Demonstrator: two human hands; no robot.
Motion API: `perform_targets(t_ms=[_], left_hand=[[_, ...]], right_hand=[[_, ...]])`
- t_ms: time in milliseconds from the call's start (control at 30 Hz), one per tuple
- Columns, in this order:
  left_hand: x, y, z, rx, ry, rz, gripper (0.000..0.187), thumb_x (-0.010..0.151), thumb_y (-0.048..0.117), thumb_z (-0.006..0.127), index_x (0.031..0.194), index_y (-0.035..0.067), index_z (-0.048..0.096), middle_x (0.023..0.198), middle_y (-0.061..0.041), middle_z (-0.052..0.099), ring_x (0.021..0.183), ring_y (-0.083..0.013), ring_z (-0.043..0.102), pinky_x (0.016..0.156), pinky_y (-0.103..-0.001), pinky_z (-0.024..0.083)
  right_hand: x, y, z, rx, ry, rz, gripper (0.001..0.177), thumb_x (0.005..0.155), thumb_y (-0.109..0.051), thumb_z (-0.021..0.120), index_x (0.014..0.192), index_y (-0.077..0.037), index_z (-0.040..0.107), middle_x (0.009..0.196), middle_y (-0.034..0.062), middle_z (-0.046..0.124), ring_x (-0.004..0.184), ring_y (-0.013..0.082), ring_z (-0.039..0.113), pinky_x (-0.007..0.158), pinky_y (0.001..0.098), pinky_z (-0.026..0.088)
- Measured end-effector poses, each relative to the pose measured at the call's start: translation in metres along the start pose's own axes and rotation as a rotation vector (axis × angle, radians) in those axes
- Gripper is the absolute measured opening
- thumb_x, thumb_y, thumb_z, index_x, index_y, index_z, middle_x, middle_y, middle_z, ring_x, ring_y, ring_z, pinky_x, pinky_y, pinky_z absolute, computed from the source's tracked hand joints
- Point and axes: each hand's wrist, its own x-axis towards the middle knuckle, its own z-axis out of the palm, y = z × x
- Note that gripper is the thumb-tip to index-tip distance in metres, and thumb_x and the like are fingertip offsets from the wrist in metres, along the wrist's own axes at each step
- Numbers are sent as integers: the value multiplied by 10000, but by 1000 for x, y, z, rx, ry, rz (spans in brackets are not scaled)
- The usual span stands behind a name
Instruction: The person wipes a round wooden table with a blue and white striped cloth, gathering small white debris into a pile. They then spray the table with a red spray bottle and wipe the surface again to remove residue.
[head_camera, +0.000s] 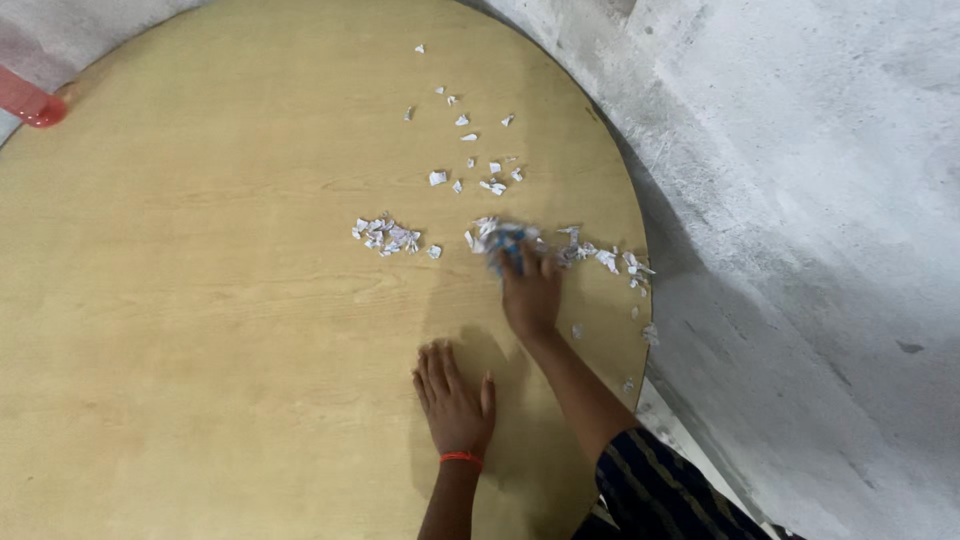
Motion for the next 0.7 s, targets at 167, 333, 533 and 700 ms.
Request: perform_targets(t_ms=[167, 333, 533, 700], left_hand=[[-1, -2, -1, -40, -6, -18, 762, 999, 481, 488, 1581, 36, 277, 1645, -182, 276, 1569, -337, 158, 1273, -517, 120], [-2, -5, 2, -26, 10, 3, 757, 998, 473, 497, 1576, 31, 286, 1641, -200, 278, 1561, -352, 170, 1262, -524, 132], [-3, -5, 2, -26, 43, 25, 761, 989, 479, 509, 1570, 35, 297, 1633, -213, 289, 1559, -363, 184, 1271, -525, 131], [0, -6, 3, -53, 61, 37, 773, 974, 489, 517, 1557, 18, 327, 1614, -231, 303, 1546, -377, 185, 1257, -534, 133]], right_hand=[[17, 45, 11, -142, 112, 143, 461, 915, -148, 636, 1368, -214, 688, 1447, 163, 582, 1256, 414, 552, 1016, 564, 453], [-5, 108, -8, -315, 123, 355, 435, 928, -184, 635, 1356, -238, 692, 1441, 152, 582, 1254, 423, 528, 1015, 587, 443], [-49, 163, -51, -186, 110, 705, 377, 982, -157, 661, 1357, -191, 685, 1304, 175, 615, 1161, 445, 513, 908, 563, 443], [-80, 115, -87, -113, 193, 294, 499, 1019, -47, 624, 1509, -140, 601, 1320, 220, 577, 1165, 410, 509, 981, 522, 455]])
